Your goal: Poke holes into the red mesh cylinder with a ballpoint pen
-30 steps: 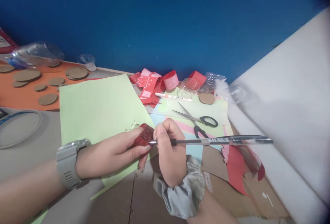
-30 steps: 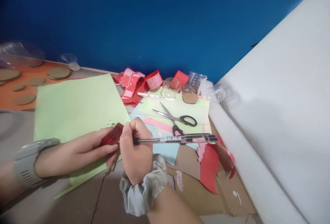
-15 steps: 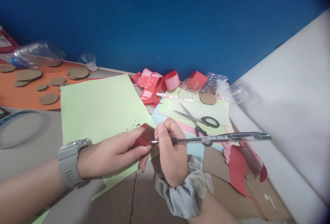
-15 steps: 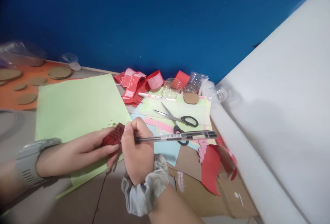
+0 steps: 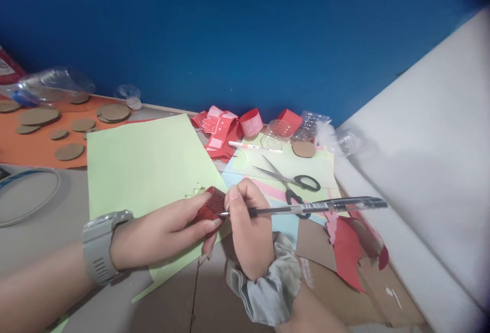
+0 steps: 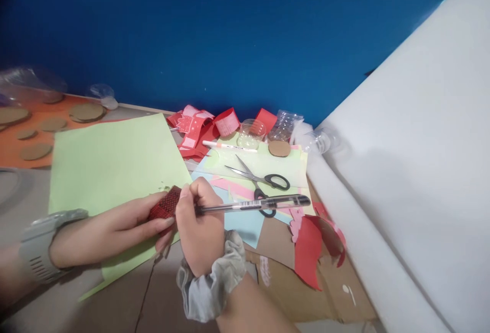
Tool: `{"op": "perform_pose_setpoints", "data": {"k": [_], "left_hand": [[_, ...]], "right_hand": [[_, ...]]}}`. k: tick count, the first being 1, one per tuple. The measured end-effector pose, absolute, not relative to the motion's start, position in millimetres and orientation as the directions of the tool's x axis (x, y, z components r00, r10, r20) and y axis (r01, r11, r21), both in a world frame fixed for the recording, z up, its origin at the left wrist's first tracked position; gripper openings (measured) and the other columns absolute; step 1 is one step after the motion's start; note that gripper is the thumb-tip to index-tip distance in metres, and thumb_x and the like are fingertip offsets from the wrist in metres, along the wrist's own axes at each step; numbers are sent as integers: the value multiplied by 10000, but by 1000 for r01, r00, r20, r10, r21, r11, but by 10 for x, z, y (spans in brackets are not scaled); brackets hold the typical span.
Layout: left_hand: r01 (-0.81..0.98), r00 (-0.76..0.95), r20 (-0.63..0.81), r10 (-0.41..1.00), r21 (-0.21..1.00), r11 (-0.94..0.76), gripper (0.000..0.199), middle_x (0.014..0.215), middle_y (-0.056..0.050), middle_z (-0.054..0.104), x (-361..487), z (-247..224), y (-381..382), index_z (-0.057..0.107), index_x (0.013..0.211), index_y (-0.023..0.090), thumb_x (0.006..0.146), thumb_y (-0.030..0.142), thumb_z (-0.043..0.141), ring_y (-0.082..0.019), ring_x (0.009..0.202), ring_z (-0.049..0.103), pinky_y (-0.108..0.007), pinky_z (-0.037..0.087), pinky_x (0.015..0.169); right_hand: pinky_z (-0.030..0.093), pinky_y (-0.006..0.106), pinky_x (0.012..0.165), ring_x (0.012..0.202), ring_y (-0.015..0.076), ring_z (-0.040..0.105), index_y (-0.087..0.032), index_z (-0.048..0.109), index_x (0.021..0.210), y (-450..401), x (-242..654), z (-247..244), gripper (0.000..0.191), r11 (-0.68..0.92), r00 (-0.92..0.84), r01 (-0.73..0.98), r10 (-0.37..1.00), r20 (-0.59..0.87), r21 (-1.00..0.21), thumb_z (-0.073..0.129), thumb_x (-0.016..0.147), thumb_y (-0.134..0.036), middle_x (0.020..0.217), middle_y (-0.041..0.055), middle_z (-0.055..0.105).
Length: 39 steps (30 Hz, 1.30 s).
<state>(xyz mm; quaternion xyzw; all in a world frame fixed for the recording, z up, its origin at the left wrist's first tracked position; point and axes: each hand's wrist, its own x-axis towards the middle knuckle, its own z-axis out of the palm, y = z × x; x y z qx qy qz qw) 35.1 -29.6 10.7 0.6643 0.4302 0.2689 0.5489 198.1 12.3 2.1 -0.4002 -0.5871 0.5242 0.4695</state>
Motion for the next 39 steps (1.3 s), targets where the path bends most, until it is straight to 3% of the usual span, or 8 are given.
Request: {"op": "perform_pose_setpoints", "data": {"k": [10,19,25,39], "left_hand": [[280,485,-123,866,960,-20,307,867,-5,663,349,113,-294,530,885,203,1125,331,387,-165,805,601,-277,468,832],[281,488,-116,865,959,-29,309,859,-10,644,361,125,-278,520,889,205,1124,349,381,-168,792,594,-286,473,827],[273,484,-127,866,962,-11,278,857,-7,653,361,123,-287,491,915,213,1124,357,380,-170,791,589,-294,475,820],[266,486,-134,863,964,0,267,851,-9,662,362,116,-295,485,924,212,1124,351,377,-173,785,603,-297,475,814]], "right_hand": [[286,313,342,439,223,394,-311,407,521,141,1941,68,385,-20,-208,-72,978,-5,-997,538,788,-556,470,8,402],[325,330,396,426,199,362,-286,387,534,141,1951,39,419,0,-213,-92,977,19,-996,527,807,-572,479,-2,368],[363,324,456,481,187,396,-273,394,580,133,1964,23,374,89,-228,-46,969,97,-995,602,831,-456,532,-8,407],[359,211,464,498,109,404,-238,405,646,117,2002,14,352,123,-268,-29,955,127,-992,529,964,-325,545,-59,402]]}}
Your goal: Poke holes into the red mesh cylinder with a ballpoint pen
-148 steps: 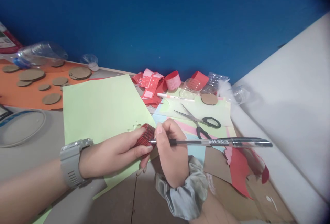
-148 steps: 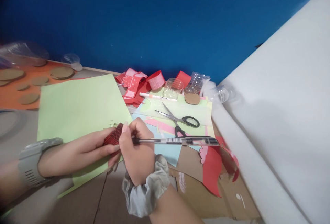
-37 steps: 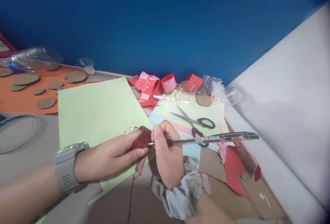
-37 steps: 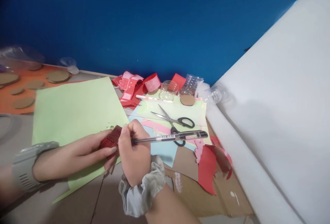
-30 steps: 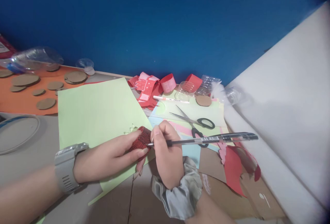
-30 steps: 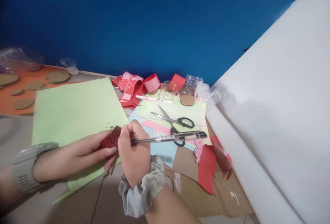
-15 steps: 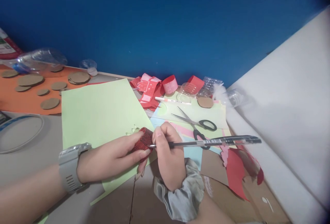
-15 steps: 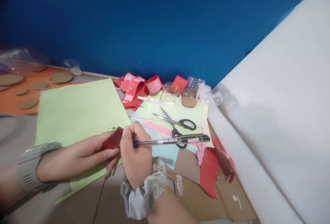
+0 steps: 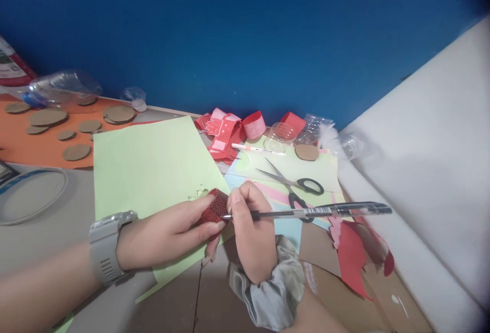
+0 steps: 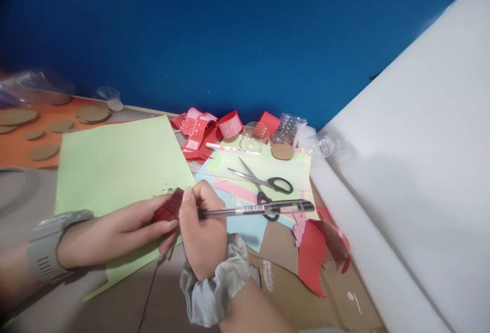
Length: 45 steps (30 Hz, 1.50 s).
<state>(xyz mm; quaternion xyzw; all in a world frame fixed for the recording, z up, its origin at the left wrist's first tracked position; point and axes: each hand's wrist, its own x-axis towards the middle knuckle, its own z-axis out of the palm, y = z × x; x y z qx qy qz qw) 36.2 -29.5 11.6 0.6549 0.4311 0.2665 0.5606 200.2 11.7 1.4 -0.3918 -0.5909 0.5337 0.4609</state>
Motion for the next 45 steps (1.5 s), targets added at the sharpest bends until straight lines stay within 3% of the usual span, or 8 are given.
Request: {"op": "perform_pose_setpoints", "data": {"k": [18,34,45], "left_hand": [[239,467,-115,877,971,0,280,825,-15,650,361,109,-293,521,905,199,1111,359,420,-166,761,596,-296,490,786],[241,486,-112,867,971,-10,222,817,-17,673,349,107,-294,519,912,198,1098,294,446,-163,739,605,-282,481,744],[227,493,-112,863,974,-4,241,816,-17,650,359,101,-282,499,906,200,1107,314,430,-164,740,591,-288,473,760]], "right_hand": [[333,211,483,502,87,361,-221,423,645,120,1995,-6,359,138,-213,-79,965,152,-987,522,973,-325,575,-60,435],[366,271,499,520,140,379,-248,395,628,121,1997,12,358,116,-235,-56,964,126,-992,524,953,-322,567,-44,404],[371,232,499,526,108,380,-232,388,641,134,1992,7,333,153,-241,-50,957,161,-987,503,953,-256,564,-59,390]]}}
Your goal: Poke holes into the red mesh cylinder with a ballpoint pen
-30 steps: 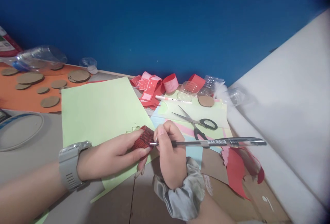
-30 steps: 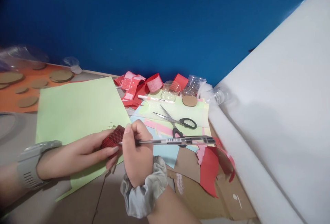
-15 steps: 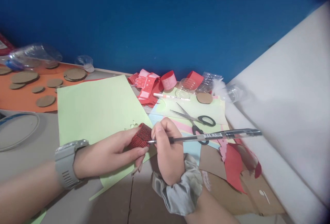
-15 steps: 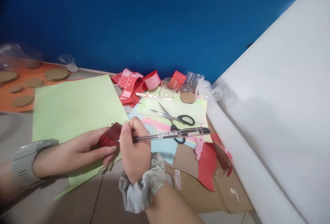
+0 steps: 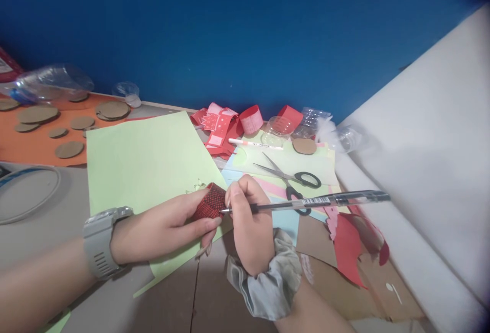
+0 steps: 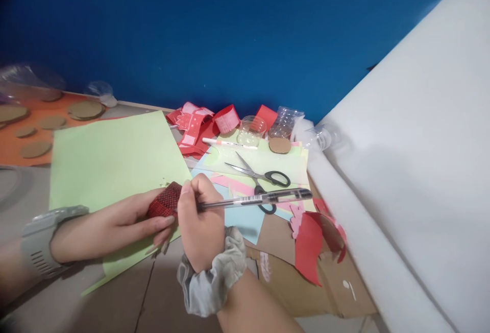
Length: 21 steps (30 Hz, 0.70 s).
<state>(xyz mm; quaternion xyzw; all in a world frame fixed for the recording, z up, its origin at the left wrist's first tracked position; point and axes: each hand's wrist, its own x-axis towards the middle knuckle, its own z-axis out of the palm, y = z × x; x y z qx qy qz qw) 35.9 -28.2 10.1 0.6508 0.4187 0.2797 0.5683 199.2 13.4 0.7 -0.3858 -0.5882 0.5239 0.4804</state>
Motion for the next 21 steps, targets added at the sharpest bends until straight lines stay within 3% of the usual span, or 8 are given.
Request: {"op": "perform_pose_setpoints", "data": {"k": [21], "left_hand": [[277,483,-130,866,961,-10,281,825,-10,628,341,69,-297,532,888,192,1109,329,424,-156,752,581,-272,476,760]], "right_hand": [[387,244,497,526,123,400,-247,390,627,142,1972,7,314,154,-231,-30,960,157,-988,497,919,-291,556,-55,398]]}}
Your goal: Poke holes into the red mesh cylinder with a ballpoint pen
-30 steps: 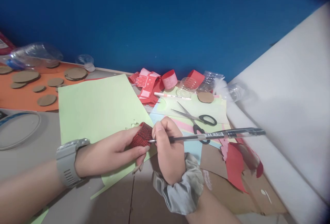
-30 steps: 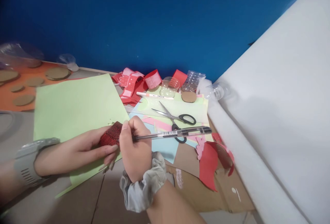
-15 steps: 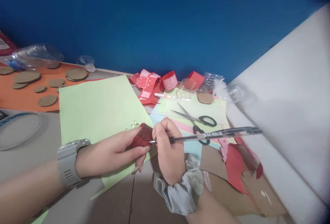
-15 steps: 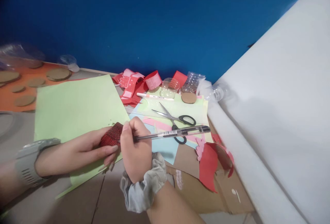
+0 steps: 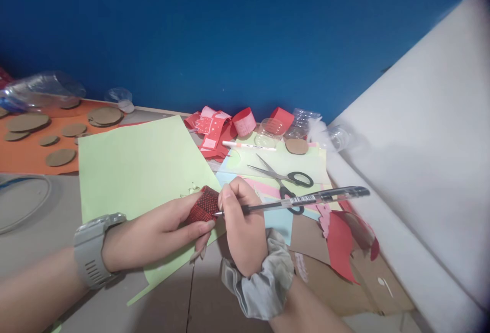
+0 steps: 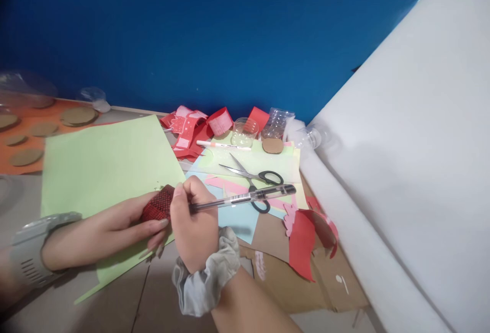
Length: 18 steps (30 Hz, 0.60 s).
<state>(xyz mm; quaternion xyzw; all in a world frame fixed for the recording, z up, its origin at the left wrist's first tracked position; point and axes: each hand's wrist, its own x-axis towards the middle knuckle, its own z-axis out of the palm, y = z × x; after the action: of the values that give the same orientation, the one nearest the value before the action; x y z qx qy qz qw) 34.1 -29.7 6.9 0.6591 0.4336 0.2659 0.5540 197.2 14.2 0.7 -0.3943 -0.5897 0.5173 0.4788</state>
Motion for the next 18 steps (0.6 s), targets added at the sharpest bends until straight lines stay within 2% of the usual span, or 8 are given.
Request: {"op": "perform_pose_setpoints", "data": {"k": [13,18], "left_hand": [[264,486,-137,863,964,4,268,833,-6,633,338,75,-305,522,898,197,1110,325,419,-160,765,584,-279,473,786],[246,493,-142,858,969,19,251,818,-2,645,352,84,-281,511,907,202,1111,315,417,-158,748,584,-278,471,769]], "right_hand": [[375,297,505,532,161,385,-268,365,625,127,1982,7,334,103,-268,-44,957,111,-994,530,912,-309,565,-38,374],[388,283,520,539,149,394,-263,380,633,125,1980,-10,328,100,-266,-33,958,105,-994,516,927,-316,570,-40,398]]}}
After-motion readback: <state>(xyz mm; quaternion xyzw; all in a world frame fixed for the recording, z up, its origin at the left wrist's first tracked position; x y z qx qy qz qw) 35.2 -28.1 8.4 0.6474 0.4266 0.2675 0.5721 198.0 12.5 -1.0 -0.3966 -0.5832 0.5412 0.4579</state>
